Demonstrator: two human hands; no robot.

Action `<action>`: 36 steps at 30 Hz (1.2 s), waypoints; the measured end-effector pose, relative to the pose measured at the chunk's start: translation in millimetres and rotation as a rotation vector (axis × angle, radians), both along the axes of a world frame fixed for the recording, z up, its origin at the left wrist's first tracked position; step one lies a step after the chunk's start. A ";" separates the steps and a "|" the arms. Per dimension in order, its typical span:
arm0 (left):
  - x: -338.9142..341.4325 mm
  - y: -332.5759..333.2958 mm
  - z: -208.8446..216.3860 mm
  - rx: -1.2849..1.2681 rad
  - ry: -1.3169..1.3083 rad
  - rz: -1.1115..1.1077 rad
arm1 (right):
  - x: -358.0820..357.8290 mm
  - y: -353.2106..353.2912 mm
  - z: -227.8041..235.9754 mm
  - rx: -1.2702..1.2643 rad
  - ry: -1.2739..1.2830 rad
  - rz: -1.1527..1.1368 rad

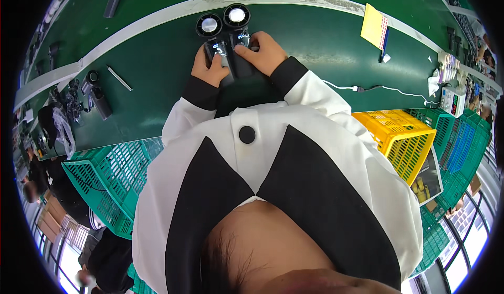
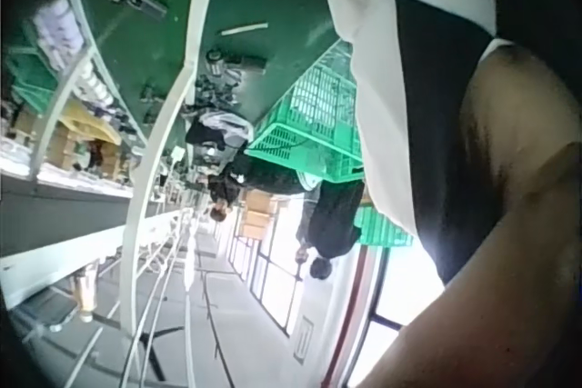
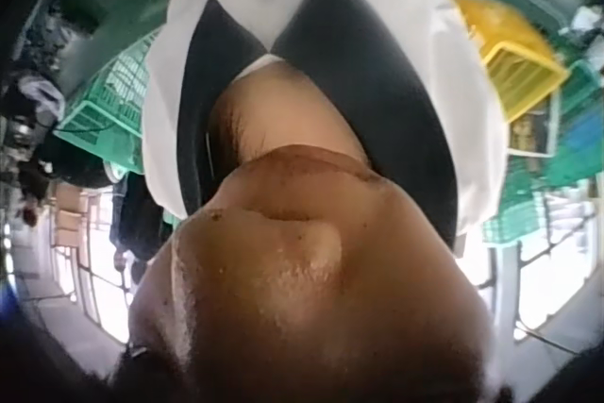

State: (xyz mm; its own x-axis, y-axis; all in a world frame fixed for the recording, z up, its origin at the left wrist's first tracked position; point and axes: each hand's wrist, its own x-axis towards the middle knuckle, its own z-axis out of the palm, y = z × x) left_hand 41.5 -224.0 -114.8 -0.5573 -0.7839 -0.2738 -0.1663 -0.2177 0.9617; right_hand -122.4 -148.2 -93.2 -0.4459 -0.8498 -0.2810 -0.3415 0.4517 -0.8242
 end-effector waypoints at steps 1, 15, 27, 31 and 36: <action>-0.3 0.3 -1.2 0.014 0.019 -0.003 | -1.9 -1.2 1.3 0.016 -0.032 0.008; 5.2 -13.3 4.0 0.113 -0.069 -0.029 | -17.6 -9.2 -5.5 0.125 -0.160 0.091; 2.2 -10.1 7.4 0.149 -0.033 0.006 | -21.8 -14.9 -8.1 0.205 -0.174 0.115; 1.0 -8.0 12.8 0.100 -0.128 0.028 | -19.8 -8.1 -8.7 0.111 -0.204 0.093; -0.5 -7.0 10.3 0.116 -0.104 0.090 | -20.3 -6.8 -7.7 0.105 -0.169 0.113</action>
